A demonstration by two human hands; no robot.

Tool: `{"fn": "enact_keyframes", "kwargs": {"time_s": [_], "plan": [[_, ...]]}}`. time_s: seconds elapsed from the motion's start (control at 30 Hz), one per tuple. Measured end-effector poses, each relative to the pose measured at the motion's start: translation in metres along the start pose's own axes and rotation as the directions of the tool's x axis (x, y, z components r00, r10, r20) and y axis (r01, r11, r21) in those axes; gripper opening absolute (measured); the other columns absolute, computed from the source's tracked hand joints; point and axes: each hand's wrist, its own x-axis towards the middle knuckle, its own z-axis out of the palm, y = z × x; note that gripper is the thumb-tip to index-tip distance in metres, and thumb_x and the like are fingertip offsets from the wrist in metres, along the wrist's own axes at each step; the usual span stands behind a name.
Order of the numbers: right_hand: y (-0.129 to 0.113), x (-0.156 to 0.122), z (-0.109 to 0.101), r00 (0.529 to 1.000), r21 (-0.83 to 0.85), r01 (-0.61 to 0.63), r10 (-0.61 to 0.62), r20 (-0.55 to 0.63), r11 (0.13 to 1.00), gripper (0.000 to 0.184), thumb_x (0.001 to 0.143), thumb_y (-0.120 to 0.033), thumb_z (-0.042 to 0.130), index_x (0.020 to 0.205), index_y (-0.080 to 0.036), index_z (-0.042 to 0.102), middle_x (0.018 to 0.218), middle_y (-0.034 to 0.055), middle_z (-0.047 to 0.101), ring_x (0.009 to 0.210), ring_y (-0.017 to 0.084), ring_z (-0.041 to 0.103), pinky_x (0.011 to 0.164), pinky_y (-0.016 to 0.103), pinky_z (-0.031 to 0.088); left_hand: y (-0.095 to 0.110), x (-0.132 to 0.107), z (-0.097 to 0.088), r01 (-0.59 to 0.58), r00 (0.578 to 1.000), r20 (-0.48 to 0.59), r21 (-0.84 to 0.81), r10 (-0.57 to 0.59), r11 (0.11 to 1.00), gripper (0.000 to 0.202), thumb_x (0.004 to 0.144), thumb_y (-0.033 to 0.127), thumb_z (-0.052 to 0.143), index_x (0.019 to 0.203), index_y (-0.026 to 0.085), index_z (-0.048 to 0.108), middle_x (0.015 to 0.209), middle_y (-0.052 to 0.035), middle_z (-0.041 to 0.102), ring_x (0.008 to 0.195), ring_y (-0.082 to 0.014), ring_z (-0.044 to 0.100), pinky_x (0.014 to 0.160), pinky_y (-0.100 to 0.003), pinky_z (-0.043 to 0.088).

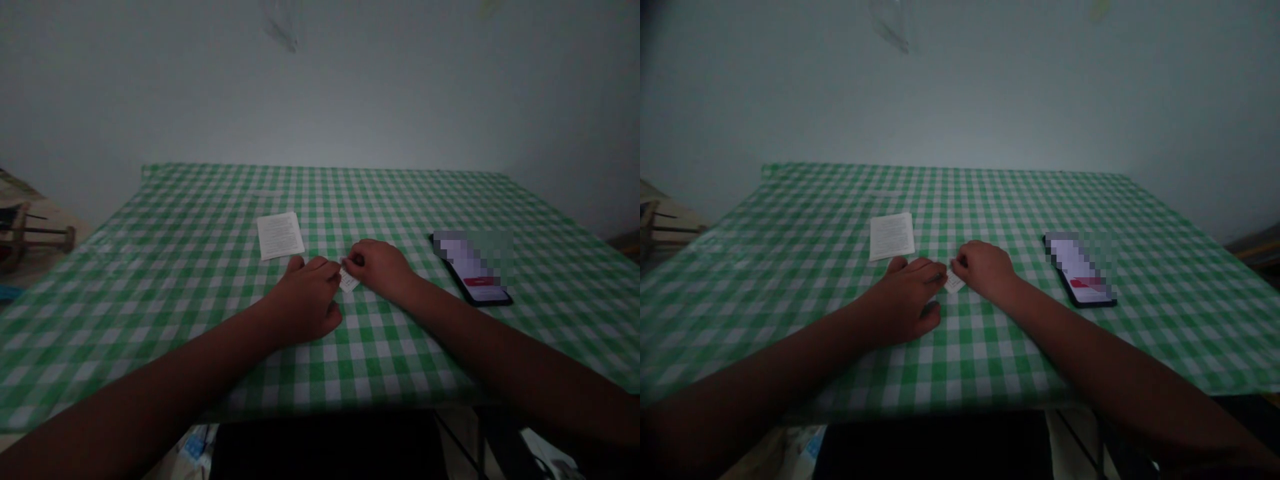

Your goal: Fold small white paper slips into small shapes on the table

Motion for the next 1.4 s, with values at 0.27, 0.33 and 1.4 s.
{"fn": "enact_keyframes", "kwargs": {"time_s": [0.27, 0.33, 1.4], "plan": [[0.015, -0.005, -0.01, 0.974, 0.243, 0.206, -0.221, 0.039, 0.948, 0.016, 0.09, -0.017, 0.052, 0.091, -0.017, 0.067, 0.087, 0.0059, 0.065, 0.083, 0.018, 0.06, 0.075, 0.031, 0.045, -0.01, 0.01, 0.008, 0.037, 0.999, -0.022, -0.068, -0.039, 0.997, 0.032, 0.093, 0.042, 0.057, 0.111, 0.016, 0.061, 0.117, -0.0084, 0.063, 0.108, -0.0281, 0.055, 0.084, -0.044, 0.035], [0.017, -0.008, -0.012, 0.951, 0.264, 0.287, -0.307, 0.04, 0.921, 0.019, 0.088, -0.013, 0.052, 0.099, -0.016, 0.067, 0.093, 0.0076, 0.064, 0.088, 0.019, 0.06, 0.08, 0.033, 0.047, -0.012, 0.011, 0.011, 0.042, 0.998, -0.04, -0.077, -0.045, 0.996, 0.03, 0.093, 0.041, 0.059, 0.11, 0.017, 0.06, 0.116, -0.0078, 0.064, 0.107, -0.0275, 0.055, 0.084, -0.044, 0.035], [0.008, -0.011, -0.002, 0.982, 0.243, 0.188, -0.188, -0.023, 0.952, 0.02, 0.085, -0.026, 0.064, 0.068, -0.019, 0.058, 0.079, 0.0027, 0.061, 0.081, 0.018, 0.057, 0.087, 0.039, 0.038, -0.024, 0.015, 0.02, 0.013, 0.975, -0.214, -0.249, -0.068, 0.968, 0.017, 0.09, 0.019, 0.058, 0.105, 0.019, 0.065, 0.106, -0.0066, 0.06, 0.101, -0.0208, 0.055, 0.091, -0.038, 0.046]]}}
